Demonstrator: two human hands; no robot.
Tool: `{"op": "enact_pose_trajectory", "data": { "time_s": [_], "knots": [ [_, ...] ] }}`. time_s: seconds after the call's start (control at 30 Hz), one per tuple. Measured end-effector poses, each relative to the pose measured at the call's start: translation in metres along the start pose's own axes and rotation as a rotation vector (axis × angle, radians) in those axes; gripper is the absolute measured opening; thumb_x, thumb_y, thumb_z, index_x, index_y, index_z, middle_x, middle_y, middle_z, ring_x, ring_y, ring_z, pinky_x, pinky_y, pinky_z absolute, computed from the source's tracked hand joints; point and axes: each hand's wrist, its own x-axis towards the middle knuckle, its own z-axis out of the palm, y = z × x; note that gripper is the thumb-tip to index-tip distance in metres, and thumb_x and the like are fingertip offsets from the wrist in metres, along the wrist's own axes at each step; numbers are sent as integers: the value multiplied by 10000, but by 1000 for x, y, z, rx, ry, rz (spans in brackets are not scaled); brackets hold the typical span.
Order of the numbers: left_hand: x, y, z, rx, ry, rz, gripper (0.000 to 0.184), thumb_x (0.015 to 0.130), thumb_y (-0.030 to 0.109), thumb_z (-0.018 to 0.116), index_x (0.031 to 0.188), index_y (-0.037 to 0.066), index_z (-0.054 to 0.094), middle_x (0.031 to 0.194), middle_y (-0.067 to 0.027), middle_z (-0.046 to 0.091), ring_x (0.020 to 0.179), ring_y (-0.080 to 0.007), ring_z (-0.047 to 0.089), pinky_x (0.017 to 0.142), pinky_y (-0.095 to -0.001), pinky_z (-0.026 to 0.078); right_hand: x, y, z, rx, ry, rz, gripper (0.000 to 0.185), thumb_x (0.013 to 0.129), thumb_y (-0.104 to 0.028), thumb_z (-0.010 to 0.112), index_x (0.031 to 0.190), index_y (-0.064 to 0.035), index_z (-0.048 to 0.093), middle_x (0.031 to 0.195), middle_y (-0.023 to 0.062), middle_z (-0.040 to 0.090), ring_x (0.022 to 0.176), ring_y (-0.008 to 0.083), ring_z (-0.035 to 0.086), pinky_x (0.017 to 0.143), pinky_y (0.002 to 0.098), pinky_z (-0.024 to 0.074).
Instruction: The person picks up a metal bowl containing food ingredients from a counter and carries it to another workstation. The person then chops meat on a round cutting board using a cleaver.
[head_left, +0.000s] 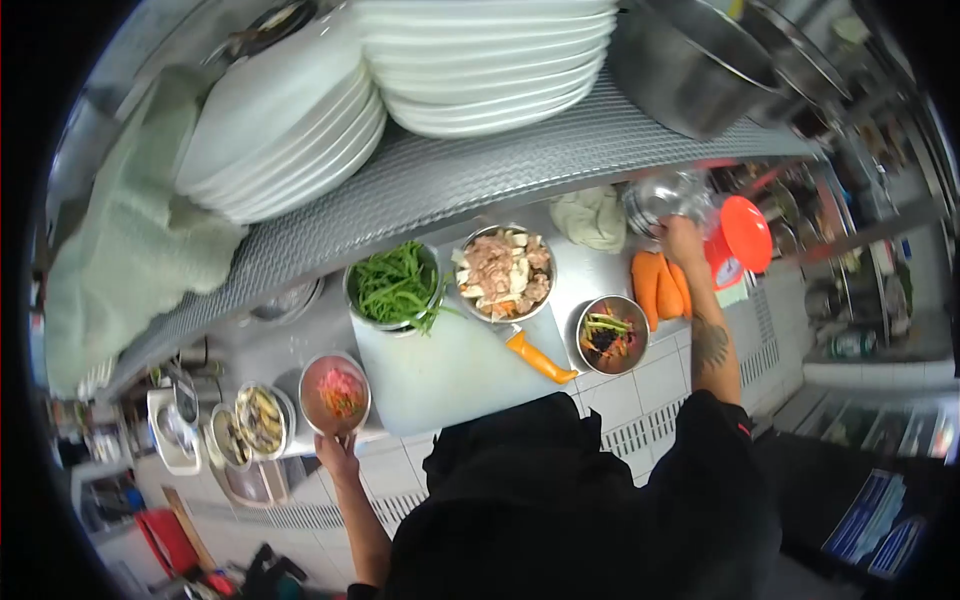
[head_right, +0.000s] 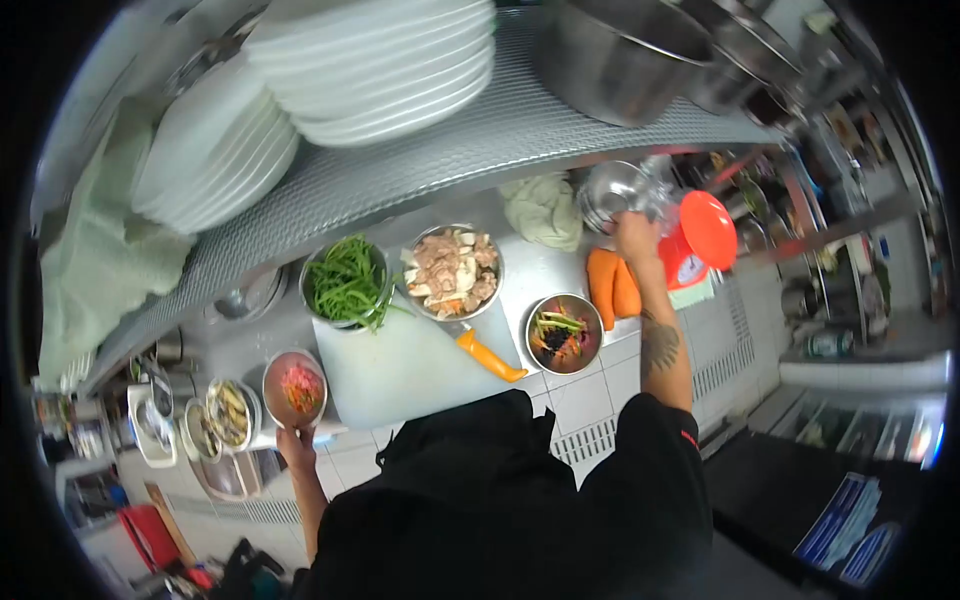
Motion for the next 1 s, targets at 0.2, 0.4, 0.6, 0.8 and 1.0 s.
{"op": "enact_pose_trajectory", "data": {
  "time_s": [0.2,0.4,0.6,0.8,1.0],
  "knots": [
    [-47,30,13,29,168,37,305,834,138,622,1133,122,561,954,-11,650,864,-161,643,684,-344,555,36,62,7,91,72,-216,321,861,-366,638,857,-57,723,825,182,688,760,329,675,656,425,506],
    [-100,44,21,78,172,150,111,814,50,586,798,85,482,770,-38,573,664,-136,613,557,-316,578,-58,-53,-132,441,115,-232,300,973,-226,508,916,44,626,764,98,622,704,170,559,668,323,456],
    [-131,39,24,31,110,69,157,831,42,569,744,88,447,729,-20,539,651,-121,598,559,-342,604,-197,-231,-94,686,-84,-975,160,707,40,649,825,-66,670,776,82,593,745,249,568,685,344,454],
    [-138,36,11,-32,126,199,185,834,9,565,731,54,418,785,-81,580,718,-174,643,569,-334,617,-251,-300,9,499,-137,-1378,164,700,-5,650,858,-49,651,881,74,616,866,268,570,785,394,462],
    [-150,45,11,89,-16,163,133,825,-3,570,745,14,466,786,-119,602,704,-184,651,560,-309,608,-266,-337,-25,439,-227,-1267,204,743,-36,627,944,-9,645,981,110,622,964,301,566,850,404,477]
  ]
}}
